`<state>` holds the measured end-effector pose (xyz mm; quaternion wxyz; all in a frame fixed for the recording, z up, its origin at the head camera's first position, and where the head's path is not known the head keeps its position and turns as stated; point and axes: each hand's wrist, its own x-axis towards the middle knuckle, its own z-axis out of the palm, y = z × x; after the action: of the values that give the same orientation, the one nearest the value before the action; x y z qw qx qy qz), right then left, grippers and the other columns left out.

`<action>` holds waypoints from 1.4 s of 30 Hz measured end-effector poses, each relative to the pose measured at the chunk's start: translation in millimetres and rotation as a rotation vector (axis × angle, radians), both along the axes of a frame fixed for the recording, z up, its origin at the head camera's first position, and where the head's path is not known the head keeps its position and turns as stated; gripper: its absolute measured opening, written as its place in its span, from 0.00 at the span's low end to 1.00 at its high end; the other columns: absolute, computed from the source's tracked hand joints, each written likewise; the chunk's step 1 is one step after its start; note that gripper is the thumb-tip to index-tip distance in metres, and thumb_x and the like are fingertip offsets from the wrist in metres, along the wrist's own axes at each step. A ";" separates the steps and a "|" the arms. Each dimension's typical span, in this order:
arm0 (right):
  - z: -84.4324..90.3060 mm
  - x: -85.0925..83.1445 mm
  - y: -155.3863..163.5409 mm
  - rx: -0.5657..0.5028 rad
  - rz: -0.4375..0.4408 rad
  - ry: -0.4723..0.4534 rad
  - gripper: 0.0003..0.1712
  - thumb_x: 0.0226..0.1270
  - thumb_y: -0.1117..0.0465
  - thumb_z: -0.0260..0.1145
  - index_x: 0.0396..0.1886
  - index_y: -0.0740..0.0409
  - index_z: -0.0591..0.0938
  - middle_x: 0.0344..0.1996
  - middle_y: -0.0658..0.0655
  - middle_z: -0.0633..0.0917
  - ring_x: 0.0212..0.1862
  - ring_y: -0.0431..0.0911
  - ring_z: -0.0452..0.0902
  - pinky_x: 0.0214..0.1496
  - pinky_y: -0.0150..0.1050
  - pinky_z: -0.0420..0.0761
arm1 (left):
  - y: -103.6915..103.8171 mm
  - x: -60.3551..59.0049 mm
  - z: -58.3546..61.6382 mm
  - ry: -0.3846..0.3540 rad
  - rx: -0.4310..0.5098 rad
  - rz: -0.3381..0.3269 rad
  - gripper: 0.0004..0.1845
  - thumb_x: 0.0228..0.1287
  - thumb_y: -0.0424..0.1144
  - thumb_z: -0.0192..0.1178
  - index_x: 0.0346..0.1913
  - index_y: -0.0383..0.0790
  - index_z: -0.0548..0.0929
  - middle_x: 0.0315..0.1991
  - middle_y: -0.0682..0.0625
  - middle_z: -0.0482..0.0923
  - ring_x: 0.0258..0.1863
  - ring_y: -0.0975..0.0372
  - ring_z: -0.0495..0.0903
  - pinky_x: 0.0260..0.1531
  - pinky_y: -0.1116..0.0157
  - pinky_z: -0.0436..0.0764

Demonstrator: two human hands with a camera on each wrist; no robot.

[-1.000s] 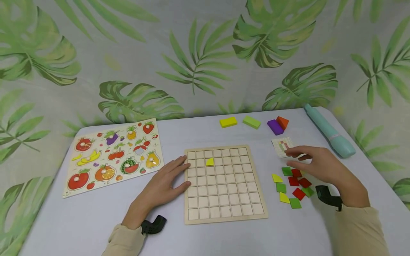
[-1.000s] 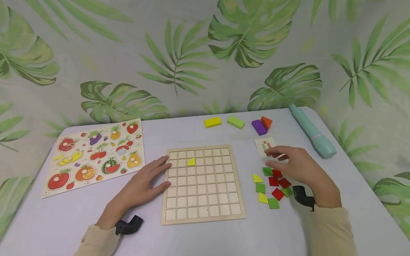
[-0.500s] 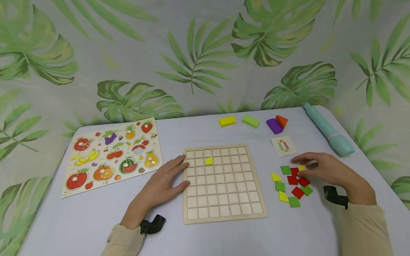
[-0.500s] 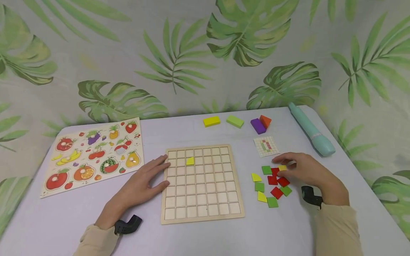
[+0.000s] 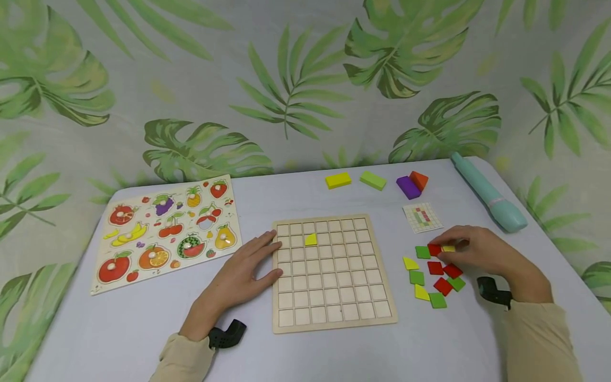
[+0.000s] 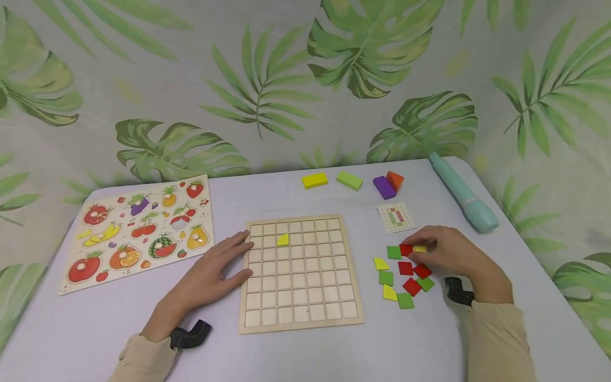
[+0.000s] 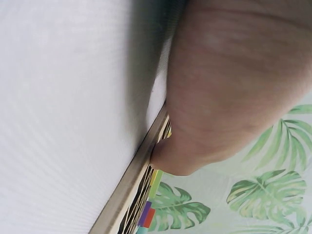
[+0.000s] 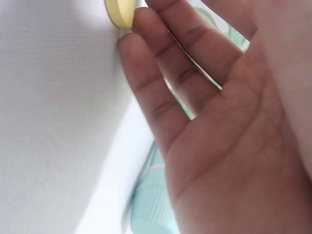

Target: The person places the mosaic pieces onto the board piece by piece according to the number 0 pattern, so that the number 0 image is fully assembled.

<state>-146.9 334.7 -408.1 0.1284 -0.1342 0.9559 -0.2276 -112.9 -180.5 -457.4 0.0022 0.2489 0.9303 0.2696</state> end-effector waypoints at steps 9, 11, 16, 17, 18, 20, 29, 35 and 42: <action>1.1 -0.4 -14.6 -0.002 -0.040 0.068 0.20 0.62 0.53 0.77 0.52 0.52 0.89 0.49 0.57 0.87 0.49 0.53 0.80 0.51 0.47 0.84 | 0.3 -0.4 0.7 0.018 0.001 -0.003 0.34 0.71 0.56 0.64 0.74 0.46 0.74 0.80 0.51 0.60 0.79 0.54 0.60 0.79 0.51 0.62; 1.6 -0.9 -21.1 -0.014 -0.039 0.081 0.18 0.63 0.54 0.76 0.52 0.51 0.89 0.46 0.55 0.86 0.49 0.53 0.80 0.51 0.47 0.84 | 0.3 -0.4 0.6 0.020 0.003 -0.003 0.34 0.71 0.56 0.64 0.74 0.46 0.74 0.80 0.51 0.61 0.79 0.54 0.61 0.79 0.52 0.62; 3.0 -2.8 -40.8 -0.034 -0.006 0.111 0.16 0.62 0.58 0.74 0.50 0.51 0.89 0.42 0.51 0.86 0.47 0.51 0.79 0.49 0.47 0.85 | -0.3 -0.3 0.7 0.028 0.016 -0.006 0.33 0.70 0.55 0.65 0.73 0.45 0.75 0.80 0.50 0.62 0.79 0.52 0.62 0.78 0.50 0.63; 3.2 -3.1 -44.6 -0.036 0.004 0.122 0.15 0.62 0.58 0.74 0.50 0.51 0.89 0.41 0.50 0.86 0.46 0.50 0.79 0.49 0.46 0.85 | -0.4 -0.3 0.7 0.028 0.018 -0.006 0.33 0.70 0.54 0.65 0.73 0.45 0.75 0.80 0.50 0.62 0.79 0.52 0.62 0.78 0.50 0.63; 3.5 -3.4 -48.1 -0.038 0.013 0.134 0.15 0.62 0.58 0.75 0.49 0.50 0.89 0.41 0.50 0.86 0.46 0.49 0.79 0.48 0.45 0.85 | -0.6 -0.3 0.8 0.028 0.018 -0.007 0.33 0.70 0.54 0.65 0.73 0.44 0.75 0.80 0.50 0.62 0.79 0.52 0.62 0.78 0.50 0.63; 4.5 -3.9 -54.5 -0.052 0.032 0.156 0.15 0.62 0.58 0.75 0.49 0.51 0.89 0.40 0.48 0.87 0.45 0.48 0.80 0.47 0.44 0.85 | -0.8 -0.3 0.8 0.019 0.017 -0.007 0.33 0.70 0.55 0.65 0.73 0.45 0.75 0.80 0.50 0.61 0.79 0.53 0.61 0.79 0.51 0.62; 9.7 -11.8 -78.9 -0.117 0.115 0.217 0.14 0.61 0.60 0.77 0.48 0.50 0.90 0.40 0.46 0.87 0.43 0.44 0.79 0.48 0.46 0.86 | 0.3 -0.2 0.7 0.029 0.014 -0.009 0.33 0.70 0.54 0.65 0.73 0.45 0.75 0.80 0.50 0.61 0.79 0.53 0.61 0.79 0.51 0.62; 9.1 -22.7 -100.6 -0.158 0.157 0.220 0.14 0.61 0.63 0.76 0.47 0.51 0.90 0.39 0.45 0.87 0.42 0.45 0.79 0.48 0.46 0.85 | -0.1 0.9 0.5 0.032 0.020 -0.008 0.33 0.70 0.53 0.65 0.73 0.44 0.75 0.80 0.49 0.62 0.79 0.54 0.61 0.79 0.52 0.62; 11.6 -28.7 -125.5 -0.212 0.194 0.222 0.13 0.60 0.62 0.75 0.46 0.51 0.89 0.38 0.46 0.86 0.42 0.46 0.80 0.47 0.47 0.84 | -0.1 0.3 -1.7 0.009 0.013 -0.001 0.33 0.71 0.55 0.64 0.74 0.46 0.74 0.81 0.52 0.60 0.80 0.56 0.60 0.80 0.53 0.60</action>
<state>-175.6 209.2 -396.5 0.0283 -0.2627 0.9174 -0.2976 -112.5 -180.6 -459.1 -0.0037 0.2508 0.9283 0.2744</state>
